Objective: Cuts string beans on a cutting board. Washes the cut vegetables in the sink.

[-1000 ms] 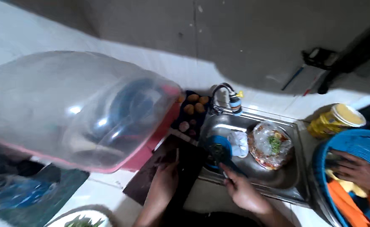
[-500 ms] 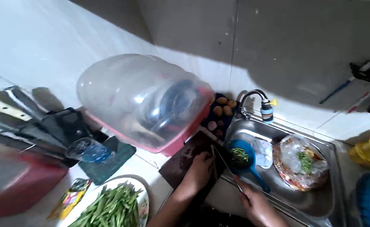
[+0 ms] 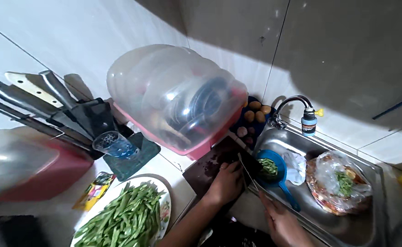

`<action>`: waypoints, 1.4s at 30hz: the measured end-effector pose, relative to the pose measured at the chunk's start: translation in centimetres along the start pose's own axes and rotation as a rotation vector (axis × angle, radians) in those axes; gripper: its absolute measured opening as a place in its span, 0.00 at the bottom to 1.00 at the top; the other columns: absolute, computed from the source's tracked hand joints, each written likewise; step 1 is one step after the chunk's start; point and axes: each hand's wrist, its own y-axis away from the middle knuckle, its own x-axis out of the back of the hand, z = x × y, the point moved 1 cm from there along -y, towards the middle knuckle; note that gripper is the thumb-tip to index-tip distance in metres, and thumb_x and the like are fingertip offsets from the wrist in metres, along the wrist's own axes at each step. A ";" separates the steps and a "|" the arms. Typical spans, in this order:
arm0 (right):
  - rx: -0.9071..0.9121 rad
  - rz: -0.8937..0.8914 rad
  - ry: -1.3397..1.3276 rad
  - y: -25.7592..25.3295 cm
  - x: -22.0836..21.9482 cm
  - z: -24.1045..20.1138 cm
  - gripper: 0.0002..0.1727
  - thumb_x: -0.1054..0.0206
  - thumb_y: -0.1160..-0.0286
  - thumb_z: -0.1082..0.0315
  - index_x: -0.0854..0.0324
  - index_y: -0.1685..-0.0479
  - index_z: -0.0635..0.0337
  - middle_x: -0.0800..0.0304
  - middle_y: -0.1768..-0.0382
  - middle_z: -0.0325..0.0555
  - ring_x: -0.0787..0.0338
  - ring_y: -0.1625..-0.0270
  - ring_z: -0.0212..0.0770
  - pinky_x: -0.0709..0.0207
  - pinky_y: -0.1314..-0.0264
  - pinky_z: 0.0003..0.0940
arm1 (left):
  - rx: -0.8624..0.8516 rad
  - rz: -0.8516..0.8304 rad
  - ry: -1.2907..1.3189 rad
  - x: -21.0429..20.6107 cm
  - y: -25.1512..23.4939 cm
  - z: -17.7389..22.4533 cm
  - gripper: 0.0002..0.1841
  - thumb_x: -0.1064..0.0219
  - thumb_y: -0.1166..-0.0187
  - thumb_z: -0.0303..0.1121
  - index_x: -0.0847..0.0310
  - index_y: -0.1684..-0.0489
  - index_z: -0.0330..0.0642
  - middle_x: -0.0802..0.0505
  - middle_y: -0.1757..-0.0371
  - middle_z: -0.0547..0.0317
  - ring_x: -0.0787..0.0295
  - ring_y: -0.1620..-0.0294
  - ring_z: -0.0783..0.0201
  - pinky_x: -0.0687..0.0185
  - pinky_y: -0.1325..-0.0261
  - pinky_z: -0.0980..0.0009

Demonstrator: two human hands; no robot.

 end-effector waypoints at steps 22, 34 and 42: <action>-0.163 -0.135 -0.625 -8.9 1.2 -1.3 0.32 0.54 0.08 0.47 0.57 0.08 0.10 0.14 0.63 0.43 0.16 0.81 0.42 0.16 0.82 0.47 | -0.050 0.076 0.028 -1.1 2.1 0.0 0.38 0.31 0.38 0.75 0.23 0.22 0.80 0.25 0.16 0.85 0.31 0.18 0.69 0.34 0.17 0.59; 0.023 0.007 -0.021 -0.9 0.3 0.5 0.33 0.50 0.12 0.49 0.51 0.07 0.18 0.12 0.41 0.37 0.08 0.54 0.36 0.09 0.55 0.45 | 0.030 0.091 0.023 -2.0 1.5 -0.3 0.42 0.31 0.41 0.78 0.24 0.21 0.78 0.25 0.16 0.83 0.31 0.19 0.68 0.33 0.17 0.60; -0.021 0.011 0.071 -1.5 -0.8 -1.2 0.37 0.48 0.14 0.54 0.54 0.07 0.17 0.12 0.42 0.41 0.07 0.58 0.39 0.09 0.62 0.46 | 0.018 0.103 0.002 -1.8 1.8 0.0 0.41 0.32 0.39 0.77 0.23 0.22 0.76 0.24 0.17 0.82 0.30 0.19 0.67 0.34 0.17 0.58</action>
